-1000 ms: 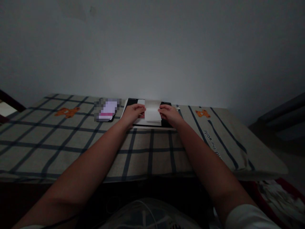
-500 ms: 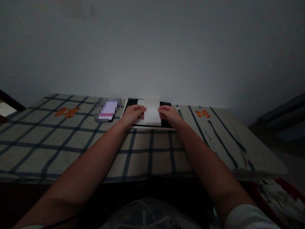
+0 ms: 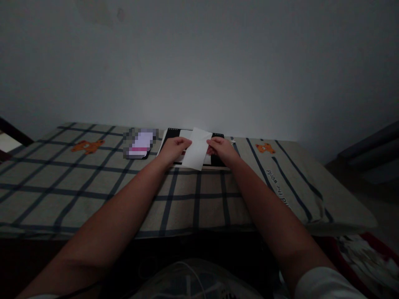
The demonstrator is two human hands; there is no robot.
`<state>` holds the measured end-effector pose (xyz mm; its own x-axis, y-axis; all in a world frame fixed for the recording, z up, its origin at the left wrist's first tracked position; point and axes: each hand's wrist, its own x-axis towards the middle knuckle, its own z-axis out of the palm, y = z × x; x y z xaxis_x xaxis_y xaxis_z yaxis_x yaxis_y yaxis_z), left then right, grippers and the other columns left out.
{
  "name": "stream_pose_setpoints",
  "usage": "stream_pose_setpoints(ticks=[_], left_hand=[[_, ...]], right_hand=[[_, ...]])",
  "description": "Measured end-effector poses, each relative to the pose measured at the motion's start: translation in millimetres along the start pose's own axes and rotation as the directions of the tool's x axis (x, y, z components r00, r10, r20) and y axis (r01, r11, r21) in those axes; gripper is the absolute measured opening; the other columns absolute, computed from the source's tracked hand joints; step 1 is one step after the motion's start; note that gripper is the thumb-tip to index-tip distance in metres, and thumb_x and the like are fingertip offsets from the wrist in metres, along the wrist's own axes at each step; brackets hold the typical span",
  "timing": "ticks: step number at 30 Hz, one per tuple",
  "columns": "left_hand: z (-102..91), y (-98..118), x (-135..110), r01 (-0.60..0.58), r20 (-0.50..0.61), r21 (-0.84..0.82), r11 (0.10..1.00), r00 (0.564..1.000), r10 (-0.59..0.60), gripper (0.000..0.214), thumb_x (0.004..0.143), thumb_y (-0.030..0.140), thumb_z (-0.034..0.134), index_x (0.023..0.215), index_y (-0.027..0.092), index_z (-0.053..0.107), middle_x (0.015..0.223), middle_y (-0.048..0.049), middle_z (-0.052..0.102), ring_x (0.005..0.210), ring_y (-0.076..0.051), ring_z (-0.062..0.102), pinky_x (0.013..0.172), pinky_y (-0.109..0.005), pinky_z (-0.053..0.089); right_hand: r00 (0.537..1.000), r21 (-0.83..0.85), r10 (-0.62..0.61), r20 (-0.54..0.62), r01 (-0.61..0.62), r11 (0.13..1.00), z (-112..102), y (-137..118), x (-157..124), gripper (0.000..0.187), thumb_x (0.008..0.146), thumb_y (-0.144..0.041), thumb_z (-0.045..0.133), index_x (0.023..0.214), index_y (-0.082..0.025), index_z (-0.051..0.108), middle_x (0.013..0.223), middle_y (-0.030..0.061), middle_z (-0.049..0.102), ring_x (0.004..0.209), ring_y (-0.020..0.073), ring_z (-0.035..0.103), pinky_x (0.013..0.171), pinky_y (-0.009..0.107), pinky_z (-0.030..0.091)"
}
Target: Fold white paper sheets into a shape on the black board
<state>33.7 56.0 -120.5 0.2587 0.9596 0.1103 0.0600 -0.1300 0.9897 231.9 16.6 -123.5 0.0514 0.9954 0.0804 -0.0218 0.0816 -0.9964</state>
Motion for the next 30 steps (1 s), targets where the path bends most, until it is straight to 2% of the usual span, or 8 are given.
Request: stream_pose_setpoints(ticks=[3,9,12,15,20,24,27,30], left_hand=[[0.6,2.0,-1.8,0.003,-0.023,0.031,1.000,1.000,-0.002,0.018,0.068,0.031,0.070,0.075,0.015,0.071,0.080,-0.0050,0.070,0.072,-0.015,0.060,0.064,-0.026,0.048],[-1.6,1.4,-0.3,-0.045,-0.067,0.154,0.987,0.996,0.056,0.027,0.072,0.036,0.070,0.087,0.014,0.074,0.080,-0.0064,0.072,0.064,-0.014,0.057,0.056,-0.024,0.042],[-2.3,1.6,-0.5,-0.098,-0.021,0.246,0.964,0.994,0.107,0.026,0.076,0.035,0.067,0.088,0.014,0.074,0.086,-0.0077,0.073,0.069,-0.015,0.060,0.061,-0.025,0.044],[-2.2,2.4,-2.2,-0.129,0.066,0.301,0.945,0.991,0.114,0.027,0.078,0.036,0.066,0.090,0.014,0.075,0.090,-0.0089,0.074,0.073,-0.016,0.062,0.064,-0.026,0.046],[-2.2,2.1,-4.1,-0.082,0.148,0.303,0.949,0.988,0.038,0.028,0.075,0.038,0.069,0.089,0.015,0.075,0.083,-0.0083,0.074,0.068,-0.017,0.062,0.061,-0.027,0.045],[-3.1,-0.3,-2.7,-0.059,0.136,0.303,0.951,0.991,0.018,0.026,0.073,0.039,0.071,0.083,0.016,0.076,0.075,-0.0070,0.073,0.063,-0.017,0.062,0.058,-0.027,0.045],[-4.1,-2.8,-1.0,-0.104,0.141,0.323,0.941,0.988,0.061,0.025,0.074,0.040,0.069,0.082,0.016,0.076,0.073,-0.0066,0.072,0.063,-0.017,0.062,0.057,-0.027,0.045],[-4.6,-4.8,-0.5,-0.169,0.188,0.371,0.913,0.977,0.104,0.027,0.076,0.040,0.067,0.083,0.016,0.076,0.074,-0.0062,0.073,0.064,-0.017,0.062,0.057,-0.026,0.044]], right_hand=[[0.999,-0.021,-0.007,-0.036,0.006,1.000,-0.2,-0.4,-0.1,0.014,0.078,-0.027,0.068,0.071,-0.018,0.060,0.060,-0.0016,0.061,0.056,0.0096,0.057,0.059,0.024,0.047],[0.999,0.003,0.032,0.014,-0.032,0.999,-1.5,-0.6,-0.7,0.019,0.076,-0.030,0.071,0.069,-0.018,0.058,0.064,-0.0002,0.063,0.059,0.0098,0.058,0.061,0.024,0.048],[0.999,0.032,0.014,-0.043,-0.013,0.999,-3.6,-0.1,1.9,0.018,0.077,-0.035,0.069,0.079,-0.018,0.062,0.067,-0.0003,0.063,0.059,0.0101,0.058,0.058,0.024,0.047],[0.996,-0.037,-0.055,-0.076,0.052,0.998,-6.3,0.1,3.1,0.024,0.074,-0.037,0.070,0.087,-0.018,0.067,0.078,0.0021,0.066,0.064,0.0109,0.057,0.057,0.024,0.047],[0.986,-0.163,-0.115,-0.125,0.094,0.982,-10.3,1.1,2.4,0.023,0.070,-0.036,0.070,0.081,-0.016,0.068,0.077,0.0034,0.067,0.066,0.0128,0.056,0.059,0.026,0.046],[0.975,-0.227,-0.144,-0.166,0.105,0.968,-14.8,4.5,4.7,0.023,0.073,-0.038,0.066,0.082,-0.017,0.067,0.079,0.0038,0.067,0.067,0.0143,0.057,0.062,0.029,0.046],[0.966,-0.398,-0.228,-0.123,0.162,0.903,-18.0,6.5,5.9,0.018,0.077,-0.034,0.063,0.083,-0.018,0.066,0.081,0.0042,0.067,0.072,0.0161,0.059,0.070,0.031,0.047],[0.924,-0.590,-0.377,-0.064,0.270,0.761,-19.1,4.4,3.7,0.023,0.079,-0.029,0.062,0.099,-0.018,0.066,0.089,0.0061,0.066,0.078,0.0182,0.058,0.076,0.034,0.047]])
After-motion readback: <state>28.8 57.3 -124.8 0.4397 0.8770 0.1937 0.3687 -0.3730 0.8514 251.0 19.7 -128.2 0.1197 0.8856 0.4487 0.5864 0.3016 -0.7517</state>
